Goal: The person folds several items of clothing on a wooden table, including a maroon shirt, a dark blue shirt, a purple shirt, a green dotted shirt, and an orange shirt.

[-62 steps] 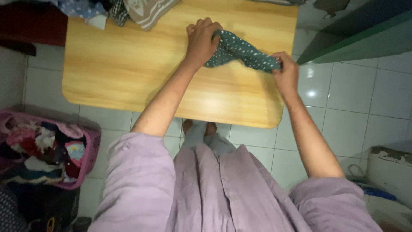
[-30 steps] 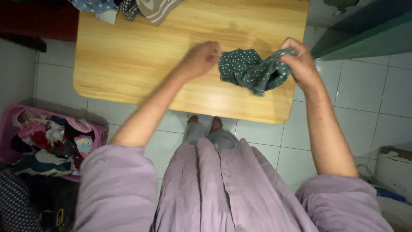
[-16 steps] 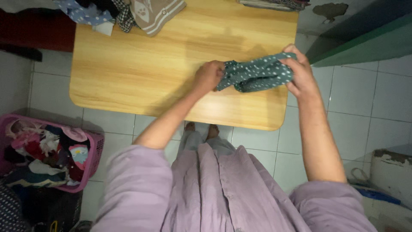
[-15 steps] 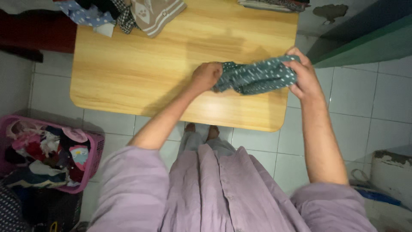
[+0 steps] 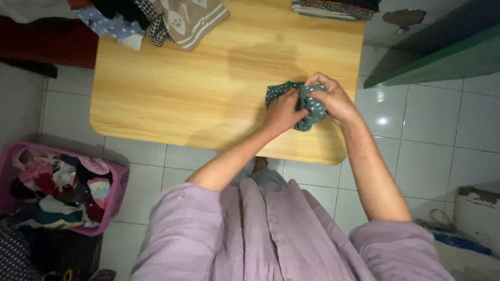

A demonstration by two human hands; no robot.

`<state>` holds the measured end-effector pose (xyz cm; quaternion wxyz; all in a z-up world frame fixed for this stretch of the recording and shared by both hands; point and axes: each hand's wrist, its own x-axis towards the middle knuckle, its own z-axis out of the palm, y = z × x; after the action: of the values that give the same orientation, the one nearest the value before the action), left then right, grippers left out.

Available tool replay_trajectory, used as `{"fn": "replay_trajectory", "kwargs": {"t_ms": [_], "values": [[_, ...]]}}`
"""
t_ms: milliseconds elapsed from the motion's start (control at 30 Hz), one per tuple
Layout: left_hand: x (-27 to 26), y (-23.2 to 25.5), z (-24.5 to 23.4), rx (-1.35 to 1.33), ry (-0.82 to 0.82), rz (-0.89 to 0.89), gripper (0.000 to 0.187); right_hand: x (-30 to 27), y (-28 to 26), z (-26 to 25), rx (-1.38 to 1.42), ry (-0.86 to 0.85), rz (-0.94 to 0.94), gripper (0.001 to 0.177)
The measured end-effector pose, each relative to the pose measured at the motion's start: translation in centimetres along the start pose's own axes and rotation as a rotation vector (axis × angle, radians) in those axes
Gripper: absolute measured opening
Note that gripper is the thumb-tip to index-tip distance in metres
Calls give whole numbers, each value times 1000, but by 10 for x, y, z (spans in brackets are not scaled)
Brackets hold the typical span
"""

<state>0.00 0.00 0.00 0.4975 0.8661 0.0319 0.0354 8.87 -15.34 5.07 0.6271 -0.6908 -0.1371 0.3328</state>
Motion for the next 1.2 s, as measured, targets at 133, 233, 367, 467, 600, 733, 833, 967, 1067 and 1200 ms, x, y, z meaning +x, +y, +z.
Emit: {"fn": "replay_trajectory", "kwargs": {"t_ms": [133, 233, 367, 467, 600, 733, 833, 967, 1067, 1200], "values": [[14, -29, -9, 222, 144, -5, 48, 1, -2, -1, -11, 61, 151, 17], [13, -59, -36, 404, 98, -60, 36, -5, -2, -16, 96, 143, 202, 12], [12, -95, -51, 490, -112, -147, 33, -8, 6, -33, 78, 150, 288, 13], [32, -123, -58, 300, -536, -29, 41, -7, 7, -47, 99, 120, 421, 20], [72, -135, -89, -23, -624, -230, 40, 8, -3, -69, 341, 72, 290, 31], [98, -135, -107, 89, 164, -54, 48, 38, 20, -75, 675, 239, 93, 47], [77, -147, -105, 379, 333, -24, 67, 61, 93, -83, 117, 362, 24, 55], [24, -179, -66, 474, 171, -221, 72, 49, 179, -51, -172, 498, 263, 45], [-6, -201, -31, 439, 229, -417, 66, 40, 197, -39, -641, 452, 193, 34], [-24, -211, 9, 205, 254, -644, 50, 27, 205, -1, -674, 450, 385, 31]]}}
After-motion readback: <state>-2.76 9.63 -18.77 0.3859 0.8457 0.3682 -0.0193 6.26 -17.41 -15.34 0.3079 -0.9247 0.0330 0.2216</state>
